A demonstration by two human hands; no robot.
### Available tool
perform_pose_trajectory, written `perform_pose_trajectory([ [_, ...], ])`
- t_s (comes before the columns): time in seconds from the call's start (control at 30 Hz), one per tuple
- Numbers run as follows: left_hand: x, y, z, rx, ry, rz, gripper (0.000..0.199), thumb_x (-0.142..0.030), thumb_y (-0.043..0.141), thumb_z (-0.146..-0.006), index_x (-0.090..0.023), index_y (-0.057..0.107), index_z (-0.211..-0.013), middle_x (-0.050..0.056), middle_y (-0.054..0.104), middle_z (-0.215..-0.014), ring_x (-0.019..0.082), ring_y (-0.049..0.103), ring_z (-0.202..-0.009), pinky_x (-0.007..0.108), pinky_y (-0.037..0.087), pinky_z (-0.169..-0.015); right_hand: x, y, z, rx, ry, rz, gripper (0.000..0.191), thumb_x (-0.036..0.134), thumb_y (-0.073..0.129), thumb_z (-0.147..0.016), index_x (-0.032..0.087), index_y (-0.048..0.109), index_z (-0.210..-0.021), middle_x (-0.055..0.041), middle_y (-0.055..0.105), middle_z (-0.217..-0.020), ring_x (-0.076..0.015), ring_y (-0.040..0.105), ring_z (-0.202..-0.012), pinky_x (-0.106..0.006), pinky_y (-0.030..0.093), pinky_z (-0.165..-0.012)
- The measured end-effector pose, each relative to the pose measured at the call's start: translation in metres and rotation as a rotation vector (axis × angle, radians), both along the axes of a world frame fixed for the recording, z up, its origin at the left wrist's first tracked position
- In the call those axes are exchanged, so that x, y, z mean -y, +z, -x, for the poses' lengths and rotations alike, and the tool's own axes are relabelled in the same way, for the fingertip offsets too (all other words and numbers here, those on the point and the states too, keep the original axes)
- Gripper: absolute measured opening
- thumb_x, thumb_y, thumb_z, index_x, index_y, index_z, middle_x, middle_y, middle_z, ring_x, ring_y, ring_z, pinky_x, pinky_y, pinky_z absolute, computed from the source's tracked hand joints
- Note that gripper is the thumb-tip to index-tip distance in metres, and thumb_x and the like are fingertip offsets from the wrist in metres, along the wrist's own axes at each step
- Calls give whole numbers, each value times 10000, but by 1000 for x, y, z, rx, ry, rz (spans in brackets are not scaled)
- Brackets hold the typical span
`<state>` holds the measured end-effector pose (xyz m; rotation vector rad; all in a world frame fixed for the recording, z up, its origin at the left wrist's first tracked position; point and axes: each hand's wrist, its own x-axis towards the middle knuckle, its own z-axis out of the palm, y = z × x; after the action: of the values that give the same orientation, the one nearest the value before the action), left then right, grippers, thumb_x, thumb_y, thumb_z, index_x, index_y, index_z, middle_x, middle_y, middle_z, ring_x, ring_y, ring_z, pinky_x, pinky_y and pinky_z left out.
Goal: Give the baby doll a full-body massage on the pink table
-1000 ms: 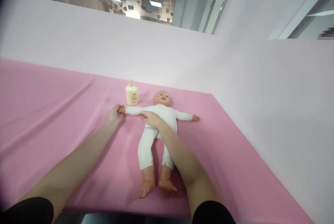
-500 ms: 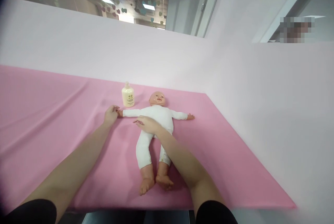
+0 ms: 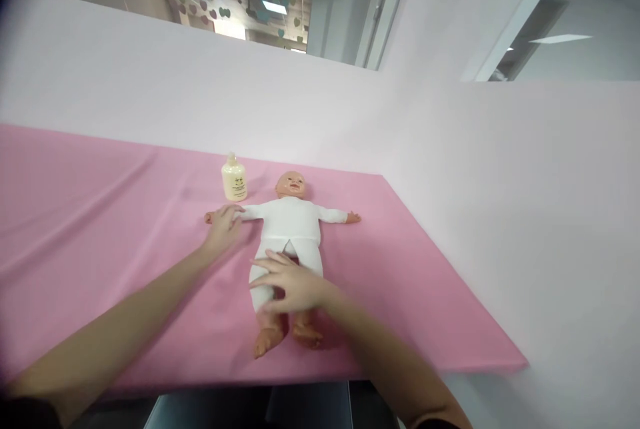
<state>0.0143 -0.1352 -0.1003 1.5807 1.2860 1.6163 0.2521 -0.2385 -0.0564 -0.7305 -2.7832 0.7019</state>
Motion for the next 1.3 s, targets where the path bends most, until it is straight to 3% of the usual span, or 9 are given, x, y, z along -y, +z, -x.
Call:
perform_pose_trajectory([
  [0.13,57,-8,-44,307,-260,374,226,-278,626,-815,-214,618,-1032,72,590,-1083,229,492,-1097,349,321,-1024,20,4,-4,97,103,-91,711,523,752,-645,265,554,-1277,-60,219,-1550,-330,48,-1445,-460,212,-1139],
  [0.2,73,-7,-55,449,-339,534,216,-306,588,-852,-210,591,-1045,69,594,-1103,216,517,-1089,332,390,-962,25,4,-3,109,150,-174,620,486,749,-661,253,600,-1215,-71,334,-1498,-320,118,-1434,-450,232,-1130],
  [0.37,85,12,-64,774,-292,737,176,-277,525,-885,-194,590,-1027,72,638,-1028,207,596,-959,336,479,-859,28,-3,1,13,227,-302,306,403,622,-783,210,633,-1020,-42,642,-1157,-215,402,-1290,-424,240,-1127],
  [0.5,111,21,-68,960,-550,871,376,-407,422,-919,-122,630,-1049,106,675,-932,243,631,-908,387,475,-914,28,-11,-2,-170,120,-388,348,489,593,-791,194,594,-974,-49,664,-1070,-180,478,-1220,-411,193,-1159],
  [0.7,162,17,-78,1063,-1070,961,431,-509,519,-874,-218,591,-1182,49,647,-1156,201,548,-1180,365,318,-1097,28,-18,-7,-368,101,-488,436,590,630,-747,191,571,-914,-58,666,-951,-164,562,-1097,-389,294,-1136],
  [0.77,166,15,-79,1080,-1154,981,421,-503,559,-852,-238,599,-1176,36,635,-1198,202,527,-1211,378,310,-1100,28,-19,-8,-430,137,-504,434,603,606,-767,192,581,-903,-55,675,-935,-162,569,-1084,-376,324,-1123],
  [0.97,162,12,-78,995,-1079,1024,422,-531,515,-860,-229,639,-1128,36,688,-1065,210,602,-1087,387,347,-1064,26,-22,-9,-336,225,-473,398,573,499,-862,196,623,-895,-45,692,-966,-141,561,-1107,-347,352,-1101],
  [1.17,161,15,-80,984,-991,1107,422,-491,508,-878,-189,600,-1157,57,692,-1052,194,608,-1089,343,362,-1051,24,-15,-3,-273,278,-461,353,511,598,-815,200,642,-976,-27,700,-943,-123,603,-1006,-299,372,-1079],
  [1.3,162,17,-80,906,-967,1132,467,-484,564,-844,-171,563,-1190,90,700,-1015,236,658,-976,374,462,-904,27,-13,-3,-289,251,-502,182,386,564,-865,225,632,-814,19,687,-818,-100,604,-850,-298,348,-1106],
])
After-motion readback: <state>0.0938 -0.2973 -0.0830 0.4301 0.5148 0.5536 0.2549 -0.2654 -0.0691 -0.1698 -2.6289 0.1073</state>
